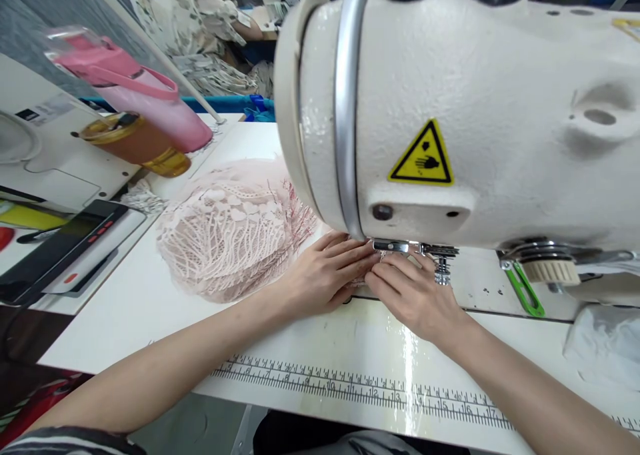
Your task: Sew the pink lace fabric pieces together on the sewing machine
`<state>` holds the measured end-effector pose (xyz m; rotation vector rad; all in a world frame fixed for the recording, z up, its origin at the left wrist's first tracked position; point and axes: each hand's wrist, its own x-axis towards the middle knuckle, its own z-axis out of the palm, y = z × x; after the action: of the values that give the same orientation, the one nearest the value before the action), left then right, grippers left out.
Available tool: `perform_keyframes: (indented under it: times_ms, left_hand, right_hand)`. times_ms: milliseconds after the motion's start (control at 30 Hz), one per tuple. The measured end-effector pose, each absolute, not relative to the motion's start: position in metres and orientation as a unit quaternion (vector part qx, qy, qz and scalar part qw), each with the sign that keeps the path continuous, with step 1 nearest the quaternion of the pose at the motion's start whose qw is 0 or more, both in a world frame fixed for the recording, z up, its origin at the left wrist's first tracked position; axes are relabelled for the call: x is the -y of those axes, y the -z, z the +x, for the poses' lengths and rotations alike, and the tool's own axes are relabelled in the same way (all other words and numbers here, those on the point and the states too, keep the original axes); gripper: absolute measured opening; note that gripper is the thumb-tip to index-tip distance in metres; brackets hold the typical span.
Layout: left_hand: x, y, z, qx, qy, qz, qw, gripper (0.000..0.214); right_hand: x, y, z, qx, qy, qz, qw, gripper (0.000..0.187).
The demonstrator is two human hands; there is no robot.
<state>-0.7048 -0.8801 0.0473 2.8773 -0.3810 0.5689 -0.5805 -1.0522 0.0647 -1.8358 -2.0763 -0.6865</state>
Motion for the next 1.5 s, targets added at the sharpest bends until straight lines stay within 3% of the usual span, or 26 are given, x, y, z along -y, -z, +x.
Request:
perform_keyframes:
  times_ms: [567, 1067, 1500]
  left_hand:
    - [0.872, -0.054, -0.706, 0.155, -0.162, 0.972, 0.072, 0.041]
    - [0.872, -0.058, -0.706, 0.156, -0.164, 0.972, 0.057, 0.04]
    - [0.872, -0.057, -0.706, 0.147, -0.156, 0.975, 0.065, 0.04]
  right_hand:
    - [1.049, -0.067, -0.58, 0.719, 0.211, -0.628, 0.211, 0.015]
    - [1.057, -0.061, -0.584, 0.727, 0.257, -0.622, 0.134, 0.019]
    - [1.055, -0.061, -0.583, 0.727, 0.27, -0.616, 0.14, 0.019]
